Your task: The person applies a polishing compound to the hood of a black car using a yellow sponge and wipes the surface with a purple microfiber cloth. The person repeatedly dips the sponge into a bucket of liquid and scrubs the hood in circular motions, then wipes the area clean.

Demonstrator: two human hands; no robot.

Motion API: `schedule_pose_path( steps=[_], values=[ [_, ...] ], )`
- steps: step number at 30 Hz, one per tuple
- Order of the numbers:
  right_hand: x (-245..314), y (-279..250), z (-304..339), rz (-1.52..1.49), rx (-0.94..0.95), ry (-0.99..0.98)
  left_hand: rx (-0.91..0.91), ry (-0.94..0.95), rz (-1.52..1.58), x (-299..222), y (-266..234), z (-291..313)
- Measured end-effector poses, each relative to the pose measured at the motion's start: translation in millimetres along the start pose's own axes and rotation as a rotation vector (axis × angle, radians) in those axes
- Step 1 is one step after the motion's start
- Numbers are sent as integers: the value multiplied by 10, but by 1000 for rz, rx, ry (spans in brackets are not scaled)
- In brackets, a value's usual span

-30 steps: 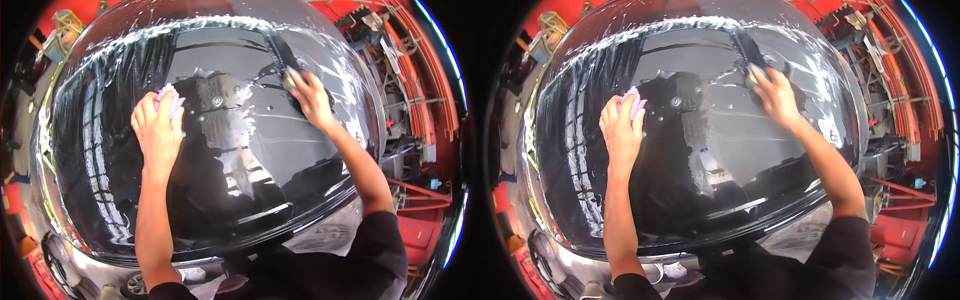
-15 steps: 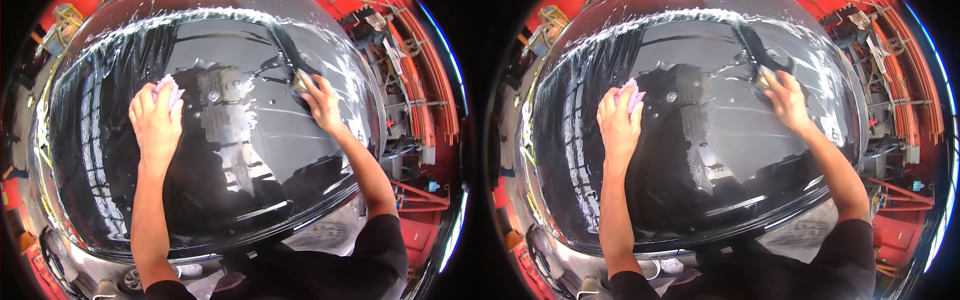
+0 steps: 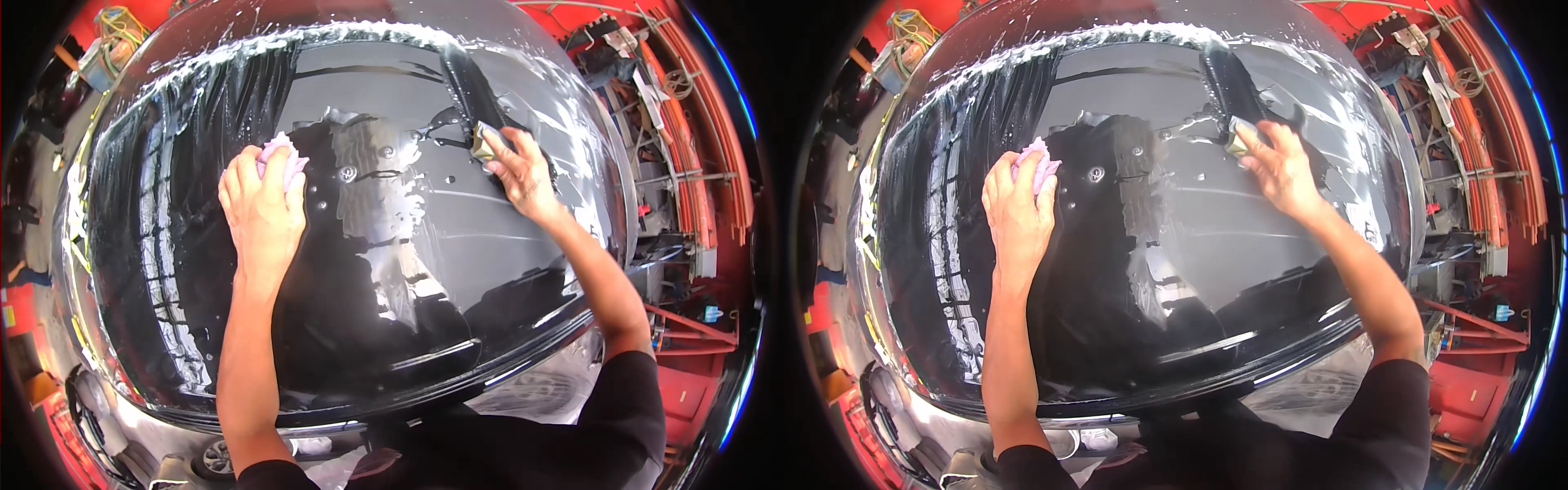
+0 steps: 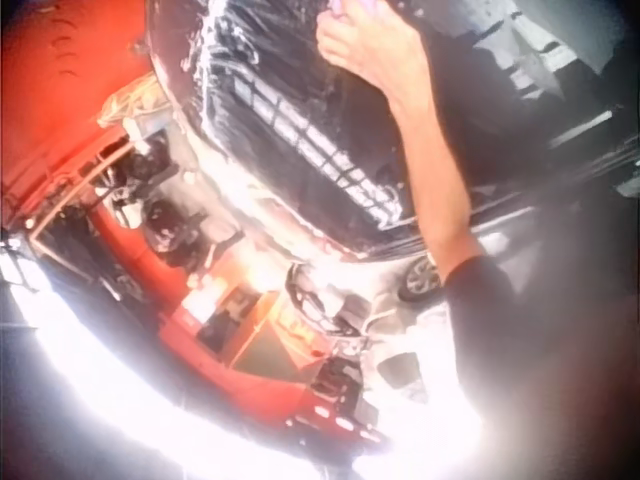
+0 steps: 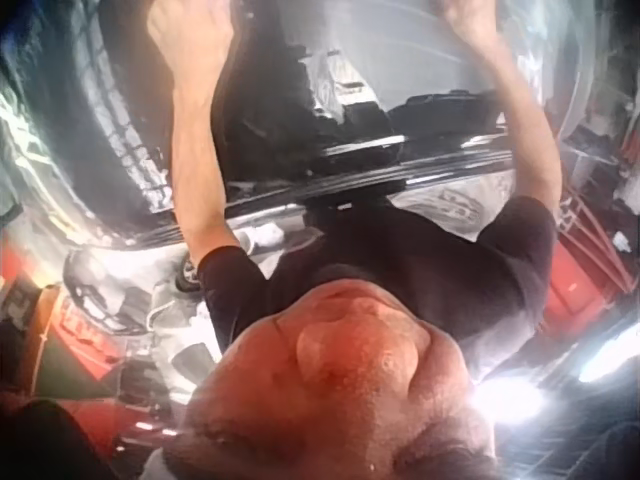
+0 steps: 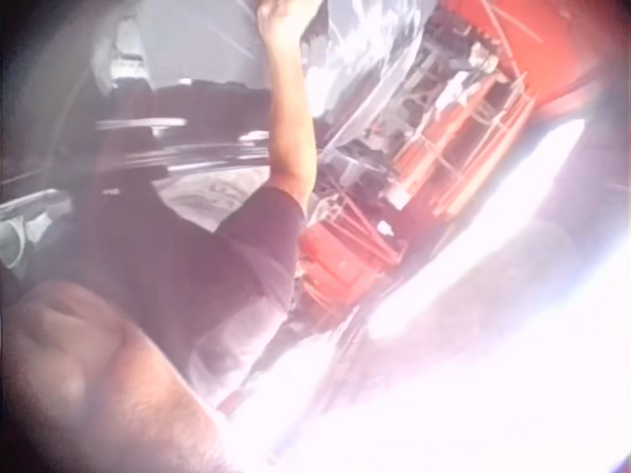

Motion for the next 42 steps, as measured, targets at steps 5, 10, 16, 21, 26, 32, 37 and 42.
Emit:
schedule_pose_path(
  steps=[5, 10, 16, 21, 26, 32, 37, 42],
  values=[
    [-1089, 674, -1161, 169, -113, 129, 0, 36, 39, -121, 113, -45],
    [-350, 677, -844, 97, -96, 140, 17, -23, -13, 85, -28, 22],
    [-302, 21, -164, 52, 17, 54, 32, -20, -42, -22, 16, 11],
    [-1357, 830, -1255, 300, -126, 298, 24, -3, 7, -89, 86, -54],
    [-323, 211, -228, -16, -59, 200, 36, -42, -40, 112, -45, 18],
    [-1000, 131, -222, 53, -49, 98, 51, -38, -29, -34, 45, -44],
    [-1848, 815, -1149, 318, -167, 335, 62, -23, -3, -53, 68, -55],
    [-808, 142, -54, 17, -12, 210, 59, -48, -52, 70, -33, 13]
  ],
)
Point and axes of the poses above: each hand's wrist, its own z-axis away from the middle knuckle, its own y-axis out of the palm, x = y × z, the point moved 5 cm from there along -z, towards the middle knuckle, and after that the axes turned 11 degrees about -x, right-handed, at the moved point
